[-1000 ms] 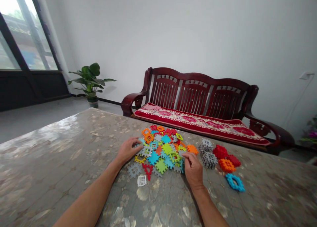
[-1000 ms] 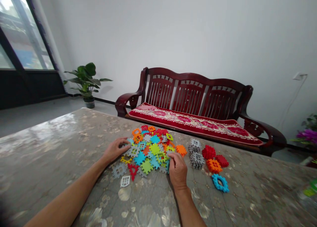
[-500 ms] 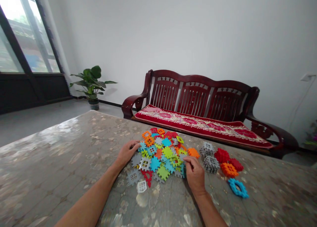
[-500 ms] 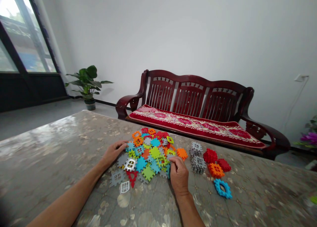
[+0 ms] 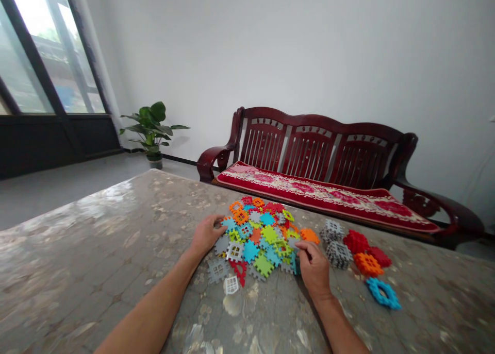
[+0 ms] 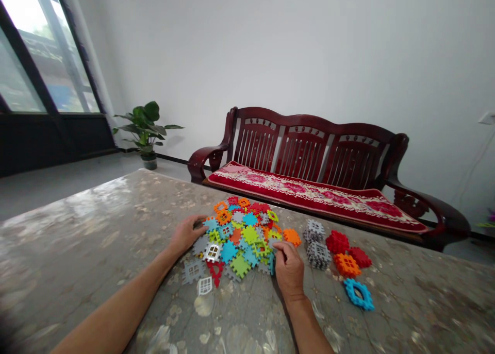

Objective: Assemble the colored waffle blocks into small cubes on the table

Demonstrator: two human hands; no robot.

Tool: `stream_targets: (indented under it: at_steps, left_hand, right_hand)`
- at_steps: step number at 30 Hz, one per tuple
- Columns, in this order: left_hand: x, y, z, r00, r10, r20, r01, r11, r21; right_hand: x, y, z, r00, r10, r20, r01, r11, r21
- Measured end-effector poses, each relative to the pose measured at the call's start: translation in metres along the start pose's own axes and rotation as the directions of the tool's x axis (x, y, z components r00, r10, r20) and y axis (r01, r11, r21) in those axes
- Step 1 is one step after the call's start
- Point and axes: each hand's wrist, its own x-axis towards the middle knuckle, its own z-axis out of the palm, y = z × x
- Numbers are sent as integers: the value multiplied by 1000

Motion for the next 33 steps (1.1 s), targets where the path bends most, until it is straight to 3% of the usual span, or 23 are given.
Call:
stream_targets:
  at_steps: [6, 15, 20, 27, 33]
  left_hand:
    - [-3, 5, -1, 998, 54, 35, -59, 982, 178]
    - [-1, 6, -1, 1000, -9, 27, 5, 985, 173]
    - [1, 0, 2, 999, -45, 25, 44, 999, 30]
    - [1, -6, 8, 998, -53, -21, 44, 952, -304]
    - [3, -8, 7, 985, -78, -156, -5, 880, -475]
  right_hand:
    - [1, 4, 0, 1000, -7, 16, 7, 1000, 0]
    - [0, 7, 1, 999, -9, 31, 9, 1000, -1]
    - [0, 6, 1, 1000, -30, 9, 30, 1000, -5]
    - [0, 7, 1, 999, -44, -6, 44, 999, -3]
    - [-1, 11, 3, 999, 31, 22, -32, 999, 27]
